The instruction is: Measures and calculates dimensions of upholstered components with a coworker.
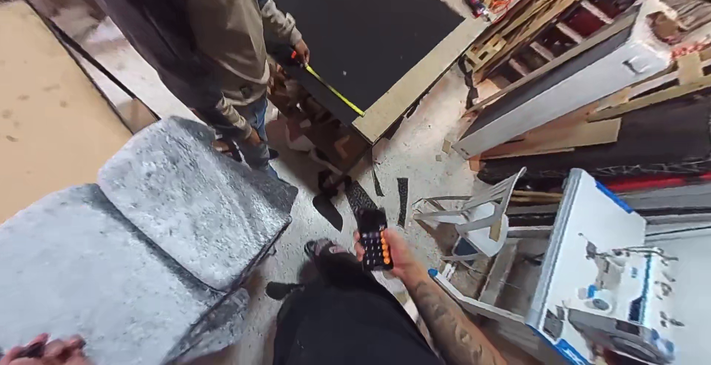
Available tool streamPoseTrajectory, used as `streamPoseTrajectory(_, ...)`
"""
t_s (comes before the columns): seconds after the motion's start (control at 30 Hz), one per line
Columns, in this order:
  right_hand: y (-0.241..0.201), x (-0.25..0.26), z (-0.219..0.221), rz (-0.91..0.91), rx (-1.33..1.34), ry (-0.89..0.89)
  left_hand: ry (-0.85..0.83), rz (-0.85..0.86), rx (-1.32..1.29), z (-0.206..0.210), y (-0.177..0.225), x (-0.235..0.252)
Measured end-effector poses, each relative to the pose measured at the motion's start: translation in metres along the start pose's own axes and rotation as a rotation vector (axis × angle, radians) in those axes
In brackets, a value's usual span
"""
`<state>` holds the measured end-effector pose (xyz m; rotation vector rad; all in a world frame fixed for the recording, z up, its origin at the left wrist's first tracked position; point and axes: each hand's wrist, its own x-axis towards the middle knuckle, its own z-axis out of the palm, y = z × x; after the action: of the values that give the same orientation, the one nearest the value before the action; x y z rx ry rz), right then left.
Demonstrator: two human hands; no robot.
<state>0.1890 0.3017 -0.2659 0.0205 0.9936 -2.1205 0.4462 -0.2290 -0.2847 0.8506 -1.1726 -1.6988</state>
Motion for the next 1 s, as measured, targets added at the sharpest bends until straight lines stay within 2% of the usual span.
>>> streamPoseTrajectory(0.07, -0.034, 0.009, -0.019, -0.032, -0.091, 0.06, 0.066, 0.026, -0.173, 0.02, 0.009, -0.022)
streamPoseTrajectory(0.13, -0.074, 0.041, -0.041, -0.087, -0.073, 0.044, 0.062, 0.072, -0.454, 0.059, 0.011, -0.046)
streamPoseTrajectory(0.2, -0.107, 0.074, -0.061, -0.107, -0.021, 0.008, -0.024, 0.018, -0.617, 0.106, 0.003, -0.083)
streamPoseTrajectory(0.27, -0.126, 0.111, -0.075, -0.068, -0.015, -0.048, -0.155, -0.12, -0.714, 0.158, -0.018, -0.116)
streamPoseTrajectory(0.33, -0.135, 0.144, -0.086, 0.023, -0.043, -0.1, -0.217, -0.279, -0.621, 0.223, -0.051, -0.146)
streamPoseTrajectory(0.4, -0.135, 0.163, -0.098, 0.14, -0.072, -0.167, -0.251, -0.412, -0.259, 0.3, -0.084, -0.171)
streamPoseTrajectory(0.47, -0.133, 0.176, -0.099, 0.238, -0.151, -0.249, -0.264, -0.528, -0.038, 0.373, -0.119, -0.179)
streamPoseTrajectory(0.53, -0.137, 0.183, -0.088, 0.334, -0.248, -0.309, -0.2, -0.637, -0.008, 0.431, -0.153, -0.176)
streamPoseTrajectory(0.6, -0.148, 0.183, -0.071, 0.433, -0.314, -0.334, -0.205, -0.689, -0.04, 0.473, -0.171, -0.167)
streamPoseTrajectory(0.7, -0.157, 0.193, -0.067, 0.543, -0.156, -0.477, -0.374, -0.693, -0.183, 0.517, -0.172, -0.148)
streamPoseTrajectory(0.77, -0.167, 0.2, -0.07, 0.573, -0.107, -0.462, -0.449, -0.713, -0.221, 0.533, -0.173, -0.147)
streamPoseTrajectory(0.9, -0.183, 0.218, -0.07, 0.515, -0.171, -0.192, -0.45, -0.711, -0.251, 0.551, -0.196, -0.144)
streamPoseTrajectory(1.0, -0.186, 0.233, -0.062, 0.426, -0.379, 0.057, -0.511, -0.724, -0.297, 0.568, -0.219, -0.133)
